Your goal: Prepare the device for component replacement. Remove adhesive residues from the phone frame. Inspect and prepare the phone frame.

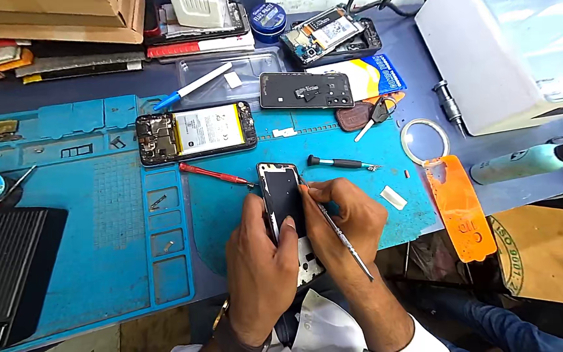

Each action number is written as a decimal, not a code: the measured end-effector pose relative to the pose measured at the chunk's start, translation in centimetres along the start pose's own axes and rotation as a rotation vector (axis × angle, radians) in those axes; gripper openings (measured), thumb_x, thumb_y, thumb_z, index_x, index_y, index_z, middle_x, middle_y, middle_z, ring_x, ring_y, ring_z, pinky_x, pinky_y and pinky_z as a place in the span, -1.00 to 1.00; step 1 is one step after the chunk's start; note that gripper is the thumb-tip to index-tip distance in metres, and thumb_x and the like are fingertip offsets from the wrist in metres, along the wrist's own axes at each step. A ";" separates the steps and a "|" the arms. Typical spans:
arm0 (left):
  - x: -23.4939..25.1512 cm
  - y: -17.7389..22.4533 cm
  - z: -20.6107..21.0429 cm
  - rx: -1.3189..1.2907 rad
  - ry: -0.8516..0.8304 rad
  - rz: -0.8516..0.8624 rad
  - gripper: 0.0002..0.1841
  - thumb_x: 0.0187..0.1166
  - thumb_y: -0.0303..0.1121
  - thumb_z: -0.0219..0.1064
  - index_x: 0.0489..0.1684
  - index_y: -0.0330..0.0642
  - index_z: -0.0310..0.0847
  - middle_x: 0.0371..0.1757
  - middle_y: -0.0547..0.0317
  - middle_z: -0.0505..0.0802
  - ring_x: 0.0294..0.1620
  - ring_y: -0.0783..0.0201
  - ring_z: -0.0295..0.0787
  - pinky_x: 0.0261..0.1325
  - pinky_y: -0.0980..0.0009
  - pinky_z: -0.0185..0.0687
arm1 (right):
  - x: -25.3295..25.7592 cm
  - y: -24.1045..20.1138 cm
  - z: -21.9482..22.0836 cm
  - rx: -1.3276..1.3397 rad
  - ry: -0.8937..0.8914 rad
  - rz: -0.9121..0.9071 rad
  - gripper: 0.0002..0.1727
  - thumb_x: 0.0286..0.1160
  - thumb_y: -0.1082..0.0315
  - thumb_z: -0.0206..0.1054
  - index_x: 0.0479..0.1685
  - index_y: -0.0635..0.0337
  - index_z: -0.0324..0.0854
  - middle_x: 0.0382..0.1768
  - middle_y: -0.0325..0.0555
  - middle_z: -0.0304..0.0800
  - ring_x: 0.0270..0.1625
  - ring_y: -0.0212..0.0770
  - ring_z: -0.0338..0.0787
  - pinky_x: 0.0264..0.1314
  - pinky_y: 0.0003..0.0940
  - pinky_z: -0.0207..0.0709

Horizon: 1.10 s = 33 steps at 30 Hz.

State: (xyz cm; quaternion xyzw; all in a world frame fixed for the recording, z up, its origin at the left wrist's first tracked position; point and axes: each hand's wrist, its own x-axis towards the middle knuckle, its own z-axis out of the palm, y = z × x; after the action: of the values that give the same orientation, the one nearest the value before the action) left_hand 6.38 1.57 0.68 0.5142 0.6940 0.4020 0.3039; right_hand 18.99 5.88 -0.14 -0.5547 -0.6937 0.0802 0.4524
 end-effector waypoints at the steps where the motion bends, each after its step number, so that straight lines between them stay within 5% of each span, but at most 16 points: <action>1: 0.0 0.0 0.0 0.000 0.001 0.005 -0.75 0.51 -0.13 0.25 0.06 0.06 0.51 -0.43 0.43 0.72 -0.45 0.43 0.73 -0.51 0.33 0.65 | -0.1 0.0 -0.1 0.024 -0.003 0.004 -0.86 0.38 0.44 0.52 -0.51 0.11 0.73 -0.33 -0.23 0.89 -0.16 -0.36 0.91 -0.26 -0.46 0.77; 4: 0.1 0.0 0.0 0.011 0.011 0.008 -0.74 0.51 -0.11 0.24 0.05 0.06 0.51 -0.44 0.46 0.71 -0.47 0.44 0.71 -0.52 0.35 0.64 | -1.0 0.0 -0.7 0.162 0.027 0.034 -0.85 0.29 0.50 0.54 -0.54 0.15 0.70 -0.26 -0.16 0.94 -0.09 -0.31 0.97 -0.10 -0.45 0.89; 11: 0.0 0.1 0.0 0.015 0.004 0.013 -0.74 0.52 -0.11 0.22 0.06 0.05 0.51 -0.45 0.46 0.70 -0.48 0.45 0.70 -0.53 0.36 0.63 | -1.5 -0.1 -0.6 0.187 0.057 0.023 -0.83 0.24 0.53 0.55 -0.58 0.17 0.68 -0.29 -0.14 0.93 -0.09 -0.27 0.97 -0.06 -0.44 0.90; 24: 0.0 0.1 -0.1 0.008 -0.007 0.005 -0.75 0.53 -0.10 0.23 0.06 0.07 0.51 -0.43 0.45 0.73 -0.45 0.44 0.74 -0.52 0.34 0.65 | -0.1 -0.5 0.3 -0.028 0.033 0.021 -0.80 0.36 0.44 0.52 -0.58 0.10 0.68 -0.43 -0.20 0.85 -0.20 -0.33 0.91 -0.34 -0.45 0.73; 33: 0.1 0.2 0.0 0.040 0.015 0.009 -0.75 0.52 -0.09 0.22 0.01 0.05 0.52 -0.50 0.46 0.67 -0.52 0.44 0.67 -0.56 0.33 0.58 | -1.5 -0.6 -1.0 0.012 -0.003 -0.024 -0.82 0.32 0.45 0.49 -0.60 0.14 0.69 -0.29 -0.14 0.91 -0.11 -0.30 0.94 -0.17 -0.45 0.81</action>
State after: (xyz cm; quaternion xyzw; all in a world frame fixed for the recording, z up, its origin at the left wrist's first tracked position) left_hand 6.45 1.67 0.86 0.5202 0.7019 0.3932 0.2866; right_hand 19.31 3.98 -0.02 -0.5433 -0.7006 0.0798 0.4556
